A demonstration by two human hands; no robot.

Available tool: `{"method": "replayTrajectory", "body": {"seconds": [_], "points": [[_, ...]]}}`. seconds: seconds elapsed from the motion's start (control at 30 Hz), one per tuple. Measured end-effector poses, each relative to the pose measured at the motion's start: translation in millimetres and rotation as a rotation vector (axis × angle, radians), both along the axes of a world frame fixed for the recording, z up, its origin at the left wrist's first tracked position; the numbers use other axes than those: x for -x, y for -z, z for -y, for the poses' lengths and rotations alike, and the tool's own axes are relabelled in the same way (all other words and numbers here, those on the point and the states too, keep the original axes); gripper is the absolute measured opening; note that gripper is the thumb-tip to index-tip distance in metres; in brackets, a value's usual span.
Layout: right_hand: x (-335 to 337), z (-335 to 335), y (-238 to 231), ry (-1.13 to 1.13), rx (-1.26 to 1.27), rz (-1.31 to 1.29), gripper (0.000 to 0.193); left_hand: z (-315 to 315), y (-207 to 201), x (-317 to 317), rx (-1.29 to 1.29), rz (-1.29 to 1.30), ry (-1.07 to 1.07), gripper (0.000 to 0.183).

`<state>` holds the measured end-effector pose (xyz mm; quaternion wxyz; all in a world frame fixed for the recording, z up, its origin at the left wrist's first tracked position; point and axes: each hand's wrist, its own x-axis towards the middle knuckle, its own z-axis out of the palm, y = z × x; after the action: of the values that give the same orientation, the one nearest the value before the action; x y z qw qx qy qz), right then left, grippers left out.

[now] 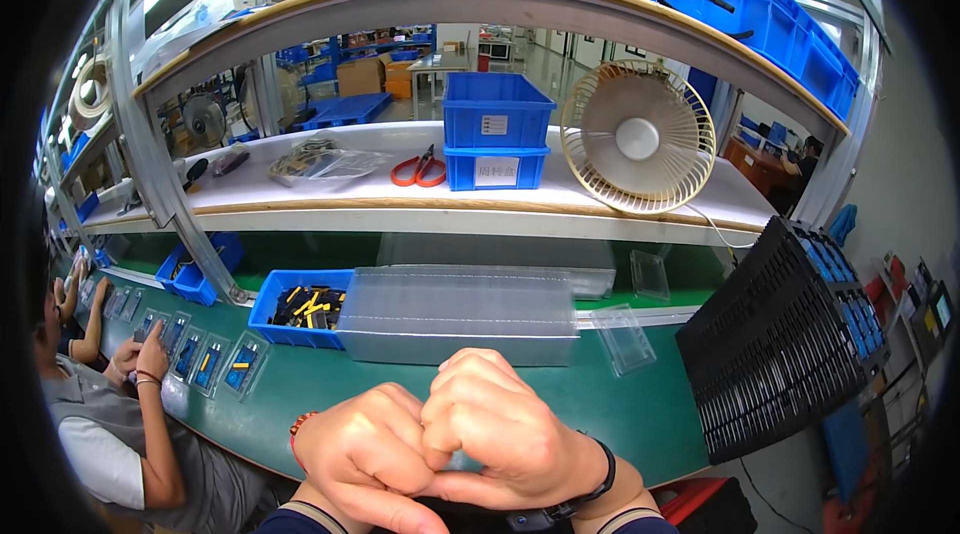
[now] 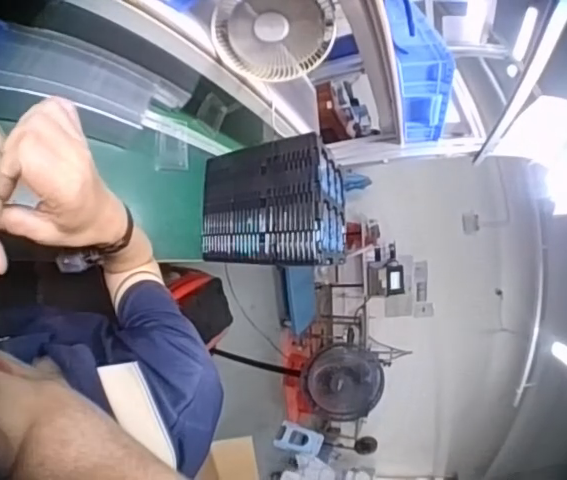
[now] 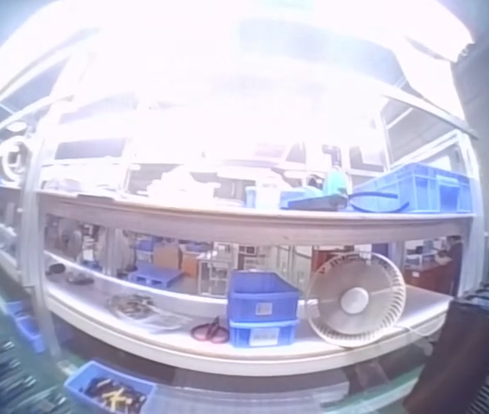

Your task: The recorder is assembling small electronic components by placing blue modules into clear plastic cases and adding yellow parts.

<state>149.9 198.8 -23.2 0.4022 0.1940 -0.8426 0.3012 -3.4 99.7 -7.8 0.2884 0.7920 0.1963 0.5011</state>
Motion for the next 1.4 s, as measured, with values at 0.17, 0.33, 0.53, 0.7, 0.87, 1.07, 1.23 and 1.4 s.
{"method": "replayTrajectory", "body": {"seconds": [0.17, 0.33, 0.53, 0.7, 0.87, 1.07, 1.23, 1.4], "points": [[-3, 3, -1, 0.158, 0.043, 0.007, 0.029, -6, 2, 6, -0.075, -0.207, 0.012, 0.053], [-6, -1, -3, 0.104, -0.042, 0.013, 0.035, -5, 7, 7, -0.03, -0.107, 0.042, 0.044], [-5, 6, -1, 0.239, 0.003, -0.033, 0.029, -6, 19, 9, -0.113, -0.165, -0.05, 0.052], [-9, -1, 0, 0.143, -0.042, 0.021, 0.032, -9, 15, 4, -0.097, -0.138, -0.026, 0.053], [-5, 7, 2, 0.244, -0.001, -0.049, 0.029, 0, -4, 4, -0.107, -0.098, -0.05, 0.038], [-11, 5, -3, 0.234, -0.064, 0.005, 0.028, -8, 10, 2, -0.107, -0.094, -0.02, 0.046], [-9, 4, 0, 0.227, -0.1, -0.029, 0.03, -7, 12, 6, -0.122, -0.143, -0.026, 0.053], [-7, 11, -1, 0.397, -0.096, -0.087, 0.03, 1, 0, 4, 0.002, -0.132, -0.051, 0.043]]}}
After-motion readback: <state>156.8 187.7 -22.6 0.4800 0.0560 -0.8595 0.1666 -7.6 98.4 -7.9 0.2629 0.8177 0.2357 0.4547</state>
